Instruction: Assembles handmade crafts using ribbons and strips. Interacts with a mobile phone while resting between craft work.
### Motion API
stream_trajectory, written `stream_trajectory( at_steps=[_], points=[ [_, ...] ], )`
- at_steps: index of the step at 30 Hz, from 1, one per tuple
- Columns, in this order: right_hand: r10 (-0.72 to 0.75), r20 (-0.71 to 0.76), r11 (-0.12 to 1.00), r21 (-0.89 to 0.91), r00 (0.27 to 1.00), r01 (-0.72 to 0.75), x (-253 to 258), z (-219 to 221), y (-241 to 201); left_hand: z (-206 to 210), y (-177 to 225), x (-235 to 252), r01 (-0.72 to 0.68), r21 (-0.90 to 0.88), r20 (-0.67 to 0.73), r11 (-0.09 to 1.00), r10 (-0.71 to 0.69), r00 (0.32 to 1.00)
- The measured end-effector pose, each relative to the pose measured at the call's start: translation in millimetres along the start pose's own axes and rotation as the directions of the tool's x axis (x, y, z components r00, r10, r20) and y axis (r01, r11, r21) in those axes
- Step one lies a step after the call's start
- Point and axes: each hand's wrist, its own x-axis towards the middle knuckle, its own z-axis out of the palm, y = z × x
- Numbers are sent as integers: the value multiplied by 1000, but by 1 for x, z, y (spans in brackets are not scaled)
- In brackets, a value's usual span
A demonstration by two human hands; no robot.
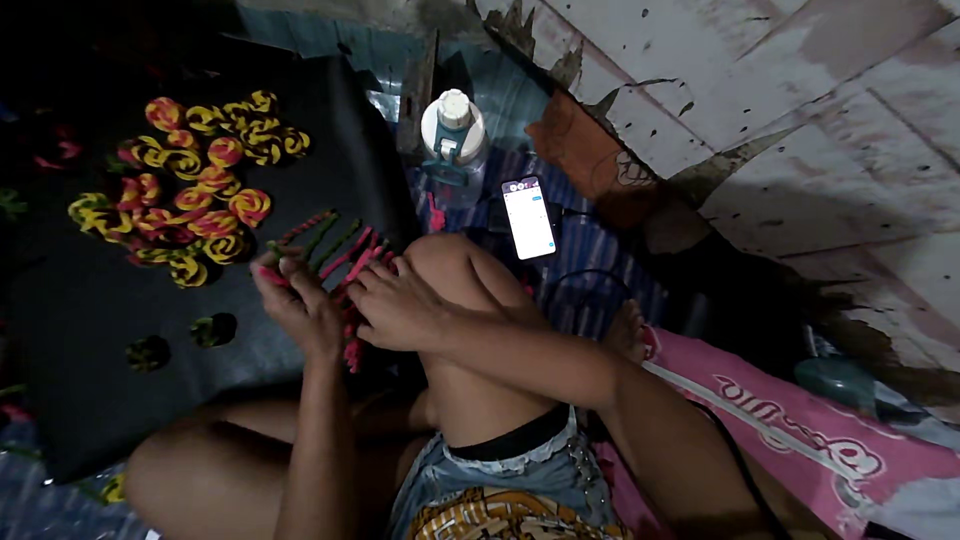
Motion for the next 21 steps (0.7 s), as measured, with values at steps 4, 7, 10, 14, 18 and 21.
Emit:
stream_trajectory(
  at_steps=[4, 7, 10, 14, 18, 21],
  points=[
    [-51, -194, 986, 145, 980, 80, 0, 2, 3, 0, 1, 3, 84, -56, 137, 995, -75, 988],
    [-55, -330, 937, 309, 943, 163, 2, 2, 5, -2, 4, 5, 41, -107, 221, 993, -16, 975],
    [13, -471, 787, 549, 882, 281, 3, 2, 8, -8, 14, 8, 1, -103, 233, 995, 23, 972],
    [82, -502, 617, 704, 861, 352, 9, 0, 13, -13, 19, 7, -41, -69, 206, 997, 54, 977],
    [89, -432, 641, 714, 897, 280, 8, -3, 14, -18, 16, 7, -16, -217, 138, 976, 47, 989],
    [119, -374, 643, 735, 920, 216, 9, -7, 14, -32, 25, 11, -74, -311, -26, 948, 69, 997]
  ],
)
